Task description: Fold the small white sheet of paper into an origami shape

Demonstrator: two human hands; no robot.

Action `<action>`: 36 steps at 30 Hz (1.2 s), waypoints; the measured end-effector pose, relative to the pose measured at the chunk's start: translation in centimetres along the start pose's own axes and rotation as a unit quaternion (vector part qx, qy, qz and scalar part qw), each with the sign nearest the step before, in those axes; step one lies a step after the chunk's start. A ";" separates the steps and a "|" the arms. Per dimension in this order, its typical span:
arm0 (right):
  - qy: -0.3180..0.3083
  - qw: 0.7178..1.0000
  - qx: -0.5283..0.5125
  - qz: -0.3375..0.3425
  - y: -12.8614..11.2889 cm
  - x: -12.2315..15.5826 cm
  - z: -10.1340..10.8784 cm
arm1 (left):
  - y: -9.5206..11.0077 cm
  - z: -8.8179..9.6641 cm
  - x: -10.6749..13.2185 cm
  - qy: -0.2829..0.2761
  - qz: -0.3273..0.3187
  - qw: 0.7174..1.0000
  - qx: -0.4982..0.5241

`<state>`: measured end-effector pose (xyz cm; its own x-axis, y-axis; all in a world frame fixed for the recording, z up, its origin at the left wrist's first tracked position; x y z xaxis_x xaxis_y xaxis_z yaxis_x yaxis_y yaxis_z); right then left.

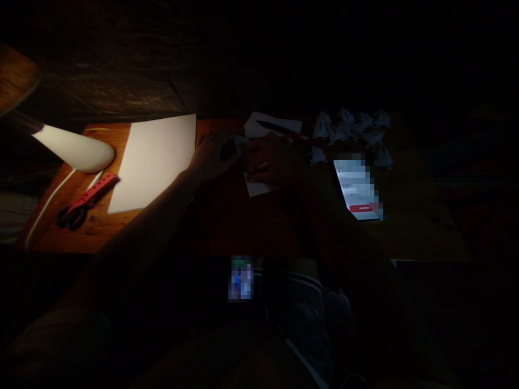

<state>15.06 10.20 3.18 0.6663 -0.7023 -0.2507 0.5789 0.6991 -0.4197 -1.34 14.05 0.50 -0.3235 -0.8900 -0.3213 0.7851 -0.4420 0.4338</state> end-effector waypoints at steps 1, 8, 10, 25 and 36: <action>0.002 1.000 0.000 -0.004 0.0 0.0 0.0 | 0.1 0.0 0.0 0.001 0.001 1.000 -0.002; -0.016 1.000 0.001 0.003 0.1 -0.1 -0.2 | 1.0 -0.1 0.4 -0.002 -0.016 1.000 -0.013; -0.019 1.000 0.000 0.005 0.0 -0.1 -0.2 | 1.0 -0.3 0.5 -0.009 -0.014 1.000 -0.020; 0.103 0.986 0.008 -0.128 5.6 0.9 3.7 | 0.5 -0.4 0.3 -0.009 -0.008 1.000 0.004; 0.030 0.959 0.030 -0.282 5.7 2.6 4.6 | 1.7 0.0 0.7 -0.072 0.047 0.994 -0.066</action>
<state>22.30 12.97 4.13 0.2124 -0.9759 -0.0497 0.8660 0.2115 -0.4531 -0.23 12.72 1.00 -0.3112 -0.9374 -0.1561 0.8746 -0.3468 0.3389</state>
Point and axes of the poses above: each hand's wrist, its own x-axis away from the middle knuckle, its own z-axis out of the back of the hand, y = z × x, the point moved 10 cm from there along -x, towards the middle knuckle, and after that the axes turned 2 degrees about x, right-handed, at the moved point
